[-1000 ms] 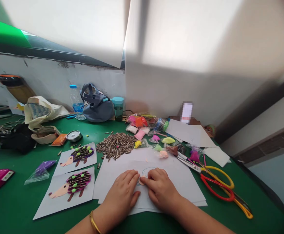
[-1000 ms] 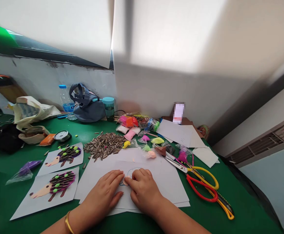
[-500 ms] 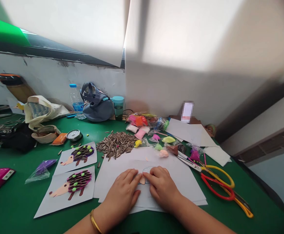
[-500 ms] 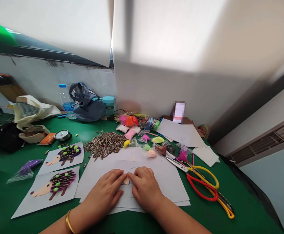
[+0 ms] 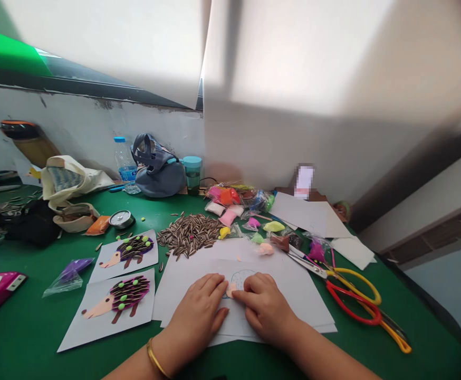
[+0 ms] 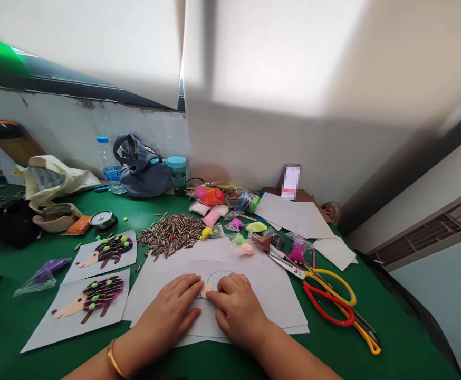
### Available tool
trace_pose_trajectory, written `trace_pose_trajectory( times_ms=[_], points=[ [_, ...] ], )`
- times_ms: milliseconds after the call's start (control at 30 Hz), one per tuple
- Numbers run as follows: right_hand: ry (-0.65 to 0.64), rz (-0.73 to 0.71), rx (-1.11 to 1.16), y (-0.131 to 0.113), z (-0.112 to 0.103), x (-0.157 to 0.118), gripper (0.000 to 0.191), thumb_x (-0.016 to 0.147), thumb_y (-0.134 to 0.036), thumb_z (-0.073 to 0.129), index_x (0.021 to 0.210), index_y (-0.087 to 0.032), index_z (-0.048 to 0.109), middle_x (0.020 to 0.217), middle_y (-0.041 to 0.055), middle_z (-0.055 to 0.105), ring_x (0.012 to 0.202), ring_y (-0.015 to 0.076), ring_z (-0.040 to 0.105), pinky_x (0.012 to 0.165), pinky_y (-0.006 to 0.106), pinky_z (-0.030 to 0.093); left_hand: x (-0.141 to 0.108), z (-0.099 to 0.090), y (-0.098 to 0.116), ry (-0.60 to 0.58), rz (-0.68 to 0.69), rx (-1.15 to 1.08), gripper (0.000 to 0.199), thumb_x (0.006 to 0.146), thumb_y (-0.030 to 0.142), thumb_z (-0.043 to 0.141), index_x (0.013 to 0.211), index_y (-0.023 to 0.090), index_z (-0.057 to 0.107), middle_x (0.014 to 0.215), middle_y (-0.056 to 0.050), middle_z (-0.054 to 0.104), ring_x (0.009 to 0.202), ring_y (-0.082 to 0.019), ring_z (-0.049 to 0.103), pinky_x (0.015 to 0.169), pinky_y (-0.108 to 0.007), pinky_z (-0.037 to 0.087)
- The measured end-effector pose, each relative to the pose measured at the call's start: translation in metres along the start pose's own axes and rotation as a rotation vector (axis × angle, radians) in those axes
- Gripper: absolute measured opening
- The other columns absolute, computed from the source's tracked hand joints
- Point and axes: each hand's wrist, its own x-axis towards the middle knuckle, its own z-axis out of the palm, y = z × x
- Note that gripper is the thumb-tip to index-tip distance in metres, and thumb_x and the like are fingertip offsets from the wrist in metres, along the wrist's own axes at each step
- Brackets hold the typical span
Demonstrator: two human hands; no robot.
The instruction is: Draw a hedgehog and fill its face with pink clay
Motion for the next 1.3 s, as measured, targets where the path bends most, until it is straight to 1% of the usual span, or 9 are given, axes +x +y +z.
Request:
trace_pose_trajectory(
  times_ms=[67, 167, 300, 433, 600, 733, 1067, 1200, 1300],
  points=[
    [0.008, -0.012, 0.012, 0.000, -0.003, -0.002, 0.039, 0.073, -0.006, 0.052, 0.103, -0.024, 0.070, 0.087, 0.0046, 0.055, 0.082, 0.0202, 0.047, 0.076, 0.036, 0.033, 0.000, -0.001, 0.000, 0.000, 0.002, 0.000, 0.046, 0.082, 0.018, 0.062, 0.127, 0.019, 0.057, 0.133, -0.011, 0.060, 0.122, -0.029, 0.056, 0.103, -0.049, 0.049],
    [-0.024, -0.030, 0.022, 0.000, -0.007, -0.003, 0.034, 0.070, -0.006, 0.053, 0.093, -0.023, 0.071, 0.083, 0.0034, 0.053, 0.080, 0.0193, 0.046, 0.076, 0.036, 0.033, 0.000, -0.002, 0.001, 0.009, 0.004, -0.001, 0.045, 0.082, 0.018, 0.061, 0.127, 0.020, 0.056, 0.133, -0.010, 0.060, 0.122, -0.029, 0.056, 0.103, -0.049, 0.049],
    [-0.081, -0.078, 0.008, 0.002, -0.007, -0.002, 0.043, 0.069, -0.007, 0.056, 0.104, -0.027, 0.069, 0.087, 0.0029, 0.055, 0.082, 0.0197, 0.046, 0.076, 0.036, 0.033, -0.001, 0.000, 0.000, 0.015, 0.013, 0.008, 0.045, 0.083, 0.018, 0.060, 0.127, 0.019, 0.056, 0.133, -0.011, 0.060, 0.123, -0.029, 0.056, 0.103, -0.048, 0.049],
    [-0.114, -0.069, -0.026, 0.005, -0.006, -0.003, 0.048, 0.069, -0.007, 0.057, 0.111, -0.029, 0.068, 0.091, 0.0029, 0.056, 0.085, 0.0201, 0.047, 0.078, 0.036, 0.033, -0.001, 0.000, 0.000, 0.028, 0.017, -0.011, 0.044, 0.084, 0.019, 0.060, 0.127, 0.020, 0.056, 0.133, -0.011, 0.060, 0.122, -0.029, 0.056, 0.103, -0.049, 0.049],
    [-0.117, -0.053, -0.043, 0.005, -0.008, -0.002, 0.051, 0.070, -0.007, 0.056, 0.113, -0.030, 0.068, 0.091, 0.0032, 0.056, 0.086, 0.0206, 0.047, 0.078, 0.036, 0.033, 0.000, -0.004, 0.001, -0.003, 0.006, -0.035, 0.045, 0.084, 0.017, 0.060, 0.128, 0.025, 0.057, 0.132, -0.009, 0.059, 0.122, -0.029, 0.056, 0.102, -0.049, 0.049],
    [-0.107, -0.056, -0.049, 0.006, -0.010, -0.003, 0.051, 0.070, -0.007, 0.055, 0.113, -0.029, 0.068, 0.090, 0.0038, 0.055, 0.085, 0.0209, 0.047, 0.078, 0.037, 0.033, 0.000, -0.006, 0.002, 0.014, 0.017, -0.033, 0.042, 0.085, 0.017, 0.060, 0.125, 0.030, 0.060, 0.130, -0.008, 0.060, 0.120, -0.029, 0.056, 0.101, -0.049, 0.050],
    [-0.129, -0.046, -0.055, 0.008, -0.010, -0.004, 0.052, 0.071, -0.006, 0.055, 0.117, -0.029, 0.066, 0.091, 0.0038, 0.055, 0.086, 0.0207, 0.047, 0.078, 0.037, 0.033, 0.000, -0.006, 0.001, -0.013, 0.017, -0.016, 0.046, 0.083, 0.016, 0.063, 0.127, 0.029, 0.060, 0.131, -0.010, 0.058, 0.122, -0.030, 0.054, 0.101, -0.050, 0.050],
    [-0.089, -0.029, -0.055, 0.008, -0.010, -0.004, 0.051, 0.071, -0.005, 0.054, 0.115, -0.028, 0.067, 0.089, 0.0039, 0.055, 0.084, 0.0203, 0.047, 0.078, 0.037, 0.034, -0.001, -0.005, 0.001, 0.008, 0.017, -0.029, 0.045, 0.084, 0.016, 0.062, 0.126, 0.030, 0.059, 0.131, -0.008, 0.059, 0.122, -0.029, 0.055, 0.101, -0.049, 0.050],
    [-0.068, -0.019, -0.037, 0.008, -0.012, -0.004, 0.053, 0.070, -0.004, 0.053, 0.115, -0.027, 0.067, 0.089, 0.0037, 0.055, 0.083, 0.0197, 0.048, 0.077, 0.036, 0.034, 0.000, -0.005, 0.001, 0.003, 0.009, -0.042, 0.047, 0.083, 0.016, 0.061, 0.128, 0.028, 0.057, 0.131, -0.008, 0.059, 0.121, -0.028, 0.056, 0.102, -0.049, 0.050]
  ],
)
